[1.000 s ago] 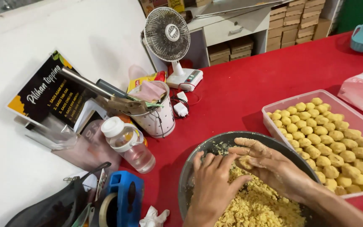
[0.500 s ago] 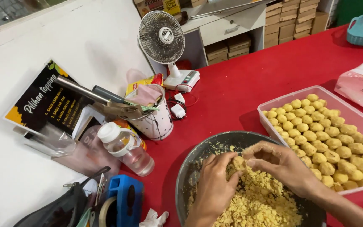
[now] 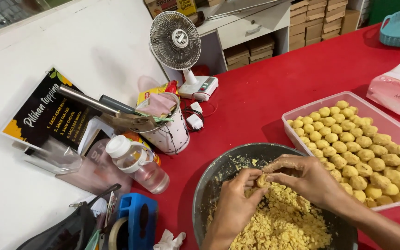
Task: The person is taking small amounts of yellow dough from a large metal bowl, rolling them into small balls between their hands, and placing them into a clear plastic container.
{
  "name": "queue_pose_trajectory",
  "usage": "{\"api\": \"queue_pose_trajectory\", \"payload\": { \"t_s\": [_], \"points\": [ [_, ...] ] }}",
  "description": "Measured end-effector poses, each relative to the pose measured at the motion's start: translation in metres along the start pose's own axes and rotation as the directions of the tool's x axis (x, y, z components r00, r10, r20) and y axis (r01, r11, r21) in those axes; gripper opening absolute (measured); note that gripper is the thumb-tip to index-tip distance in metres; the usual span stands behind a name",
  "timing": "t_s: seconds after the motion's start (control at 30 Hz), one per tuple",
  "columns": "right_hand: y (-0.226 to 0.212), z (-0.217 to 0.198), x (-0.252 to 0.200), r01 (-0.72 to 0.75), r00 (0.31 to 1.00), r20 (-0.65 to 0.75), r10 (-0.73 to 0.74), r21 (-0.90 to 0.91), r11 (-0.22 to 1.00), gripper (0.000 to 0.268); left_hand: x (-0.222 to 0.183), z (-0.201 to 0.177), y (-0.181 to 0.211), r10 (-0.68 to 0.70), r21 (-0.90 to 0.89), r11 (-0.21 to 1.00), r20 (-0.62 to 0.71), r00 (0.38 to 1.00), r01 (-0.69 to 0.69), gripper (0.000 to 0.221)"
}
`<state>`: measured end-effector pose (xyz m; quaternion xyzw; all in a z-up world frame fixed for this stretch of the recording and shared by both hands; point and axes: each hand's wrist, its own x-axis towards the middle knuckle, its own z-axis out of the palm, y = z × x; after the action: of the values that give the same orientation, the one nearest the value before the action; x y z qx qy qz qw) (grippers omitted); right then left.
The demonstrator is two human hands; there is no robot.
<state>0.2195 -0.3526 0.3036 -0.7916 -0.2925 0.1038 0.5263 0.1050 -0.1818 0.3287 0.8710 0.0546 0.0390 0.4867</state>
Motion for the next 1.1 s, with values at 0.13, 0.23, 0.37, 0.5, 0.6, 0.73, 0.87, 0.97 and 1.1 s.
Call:
{"api": "queue_pose_trajectory", "payload": {
  "t_s": [0.13, 0.23, 0.37, 0.5, 0.6, 0.73, 0.87, 0.97, 1.1],
  "points": [
    [-0.011, 0.001, 0.001, -0.075, 0.997, 0.010, 0.076, -0.063, 0.995, 0.018, -0.001, 0.001, -0.007, 0.038, -0.005, 0.999, 0.014, 0.999, -0.038, 0.026],
    [-0.021, 0.005, 0.000, -0.154, 0.987, 0.027, 0.156, -0.062, 0.986, 0.013, -0.003, -0.002, -0.003, -0.004, -0.013, 1.000, 0.027, 1.000, 0.004, 0.023],
    [-0.030, 0.009, -0.002, -0.106, 0.994, 0.010, 0.106, -0.010, 0.994, 0.005, -0.003, -0.001, -0.003, -0.015, -0.003, 1.000, 0.035, 0.999, 0.015, 0.027],
    [-0.025, 0.007, 0.001, -0.255, 0.967, 0.025, 0.254, 0.124, 0.959, 0.003, -0.003, -0.001, -0.007, 0.003, -0.023, 1.000, 0.007, 1.000, -0.003, 0.034],
    [-0.031, 0.002, 0.000, -0.205, 0.977, -0.019, 0.210, 0.148, 0.967, 0.010, -0.005, -0.004, -0.005, -0.034, -0.016, 0.999, -0.020, 0.999, 0.034, 0.033],
    [-0.024, -0.002, -0.001, -0.111, 0.990, -0.077, 0.122, 0.133, 0.985, 0.024, -0.010, -0.011, -0.005, -0.058, 0.018, 0.998, -0.039, 0.998, 0.059, 0.035],
    [-0.012, 0.002, -0.001, -0.125, 0.990, -0.040, 0.133, 0.159, 0.979, 0.005, -0.009, -0.009, -0.009, 0.018, 0.042, 0.999, -0.078, 0.997, -0.015, 0.037],
    [-0.021, 0.005, -0.004, -0.100, 0.993, -0.039, 0.115, 0.280, 0.955, 0.014, -0.006, -0.005, -0.012, 0.207, 0.114, 0.974, -0.103, 0.973, -0.195, 0.040],
    [-0.074, 0.018, -0.008, -0.404, 0.901, 0.214, 0.377, 0.729, 0.552, 0.067, 0.003, 0.004, -0.005, 0.418, 0.302, 0.883, -0.158, 0.894, -0.359, 0.042]
  ]
}}
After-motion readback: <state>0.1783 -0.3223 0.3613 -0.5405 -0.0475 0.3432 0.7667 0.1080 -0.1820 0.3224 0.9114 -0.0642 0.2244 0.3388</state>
